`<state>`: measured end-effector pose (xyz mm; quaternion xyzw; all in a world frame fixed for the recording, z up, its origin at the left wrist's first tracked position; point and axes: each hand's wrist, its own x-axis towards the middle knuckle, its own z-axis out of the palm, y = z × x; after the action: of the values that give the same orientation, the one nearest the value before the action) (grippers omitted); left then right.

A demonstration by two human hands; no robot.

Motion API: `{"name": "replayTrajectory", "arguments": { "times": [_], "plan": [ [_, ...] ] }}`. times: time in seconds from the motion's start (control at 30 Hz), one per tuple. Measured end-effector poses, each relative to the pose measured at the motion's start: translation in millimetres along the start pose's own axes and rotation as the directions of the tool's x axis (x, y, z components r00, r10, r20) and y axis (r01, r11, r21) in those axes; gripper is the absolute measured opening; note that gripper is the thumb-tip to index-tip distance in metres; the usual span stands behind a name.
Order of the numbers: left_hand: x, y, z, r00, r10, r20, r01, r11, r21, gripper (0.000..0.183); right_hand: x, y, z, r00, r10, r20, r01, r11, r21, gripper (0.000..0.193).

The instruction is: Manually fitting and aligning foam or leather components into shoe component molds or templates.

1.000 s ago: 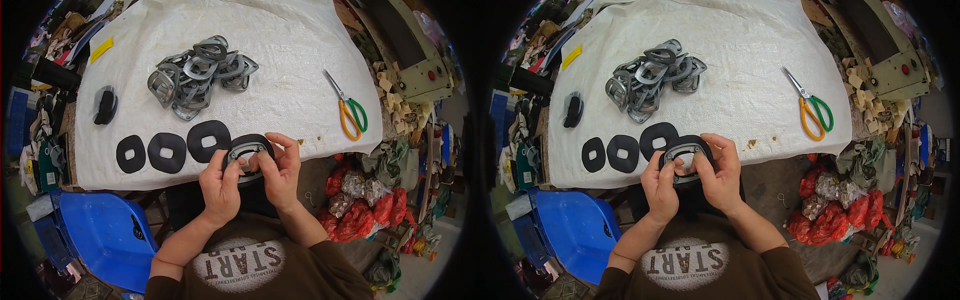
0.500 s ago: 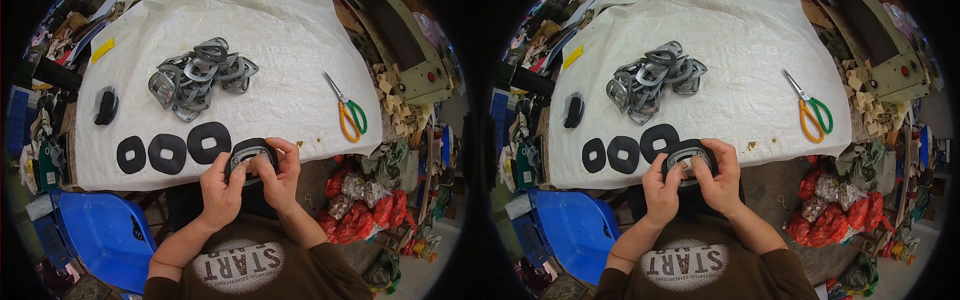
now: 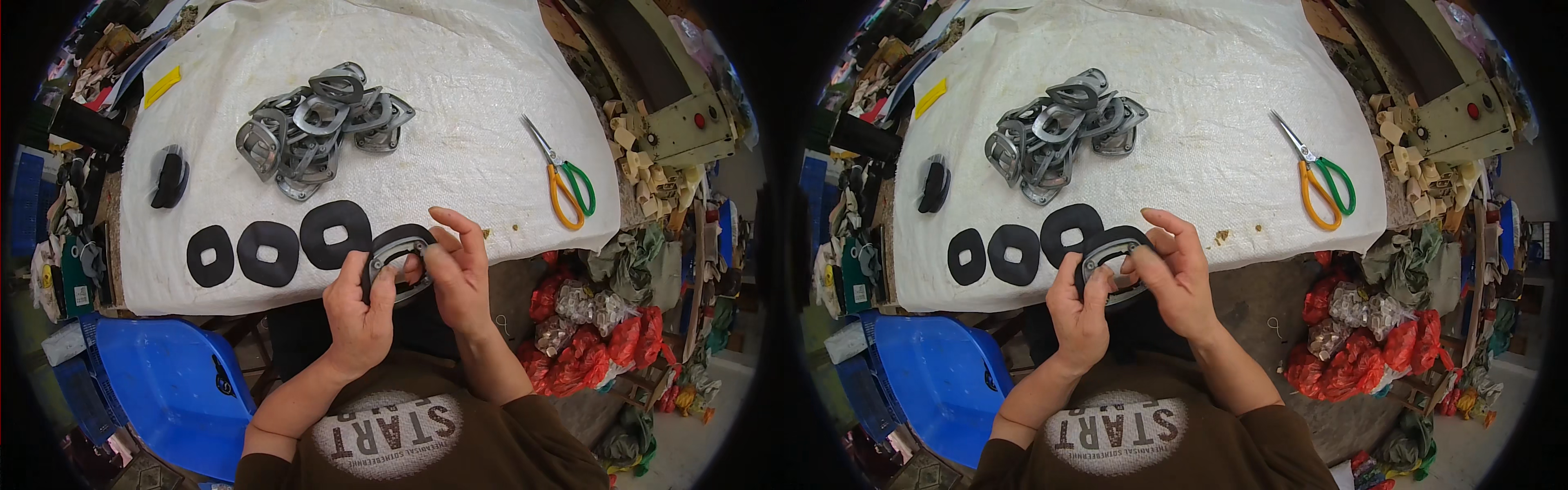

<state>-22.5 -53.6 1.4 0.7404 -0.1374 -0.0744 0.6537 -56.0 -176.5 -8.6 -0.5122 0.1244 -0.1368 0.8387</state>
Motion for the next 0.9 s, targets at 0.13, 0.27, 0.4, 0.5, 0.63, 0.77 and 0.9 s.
{"name": "replayTrajectory", "arguments": {
  "times": [0.13, 0.27, 0.4, 0.5, 0.63, 0.77, 0.9],
  "plan": [
    [-2.4, 1.8, 2.3, 0.996, 0.074, 0.043, -0.074, 0.997, -0.005, 0.01, -3.5, -6.4, 7.4, 0.999, -0.054, 0.004, 0.054, 0.979, -0.196, 0.045],
    [-5.5, 2.3, 0.2, 0.987, 0.153, 0.057, -0.156, 0.986, 0.061, 0.012, -6.2, -11.6, 6.1, 0.997, -0.06, 0.038, 0.068, 0.964, -0.257, 0.044],
    [1.0, 5.7, -1.7, 0.99, 0.11, 0.086, -0.115, 0.992, 0.058, 0.014, -1.0, -9.0, 0.6, 1.0, 0.008, 0.016, -0.006, 0.988, -0.151, 0.044],
    [-0.4, 2.6, -2.8, 0.996, 0.025, 0.086, -0.02, 0.998, -0.054, 0.013, -1.6, -11.3, 0.7, 0.997, -0.047, 0.065, 0.05, 0.998, -0.049, 0.041],
    [-2.4, -2.3, -0.5, 0.996, 0.069, 0.06, -0.07, 0.998, 0.003, 0.015, -6.5, 1.9, -2.1, 0.946, -0.313, 0.086, 0.311, 0.803, -0.508, 0.035],
    [1.4, -9.8, -4.5, 0.995, 0.035, 0.099, -0.038, 0.999, 0.03, 0.02, -2.2, -4.0, 4.9, 0.998, -0.037, -0.046, 0.025, 0.967, -0.253, 0.037],
    [5.7, 2.7, -6.2, 0.952, -0.281, 0.123, 0.301, 0.934, -0.192, 0.021, 4.2, -6.6, -6.1, 0.997, 0.072, 0.027, -0.071, 0.997, -0.015, 0.041]
  ]
}}
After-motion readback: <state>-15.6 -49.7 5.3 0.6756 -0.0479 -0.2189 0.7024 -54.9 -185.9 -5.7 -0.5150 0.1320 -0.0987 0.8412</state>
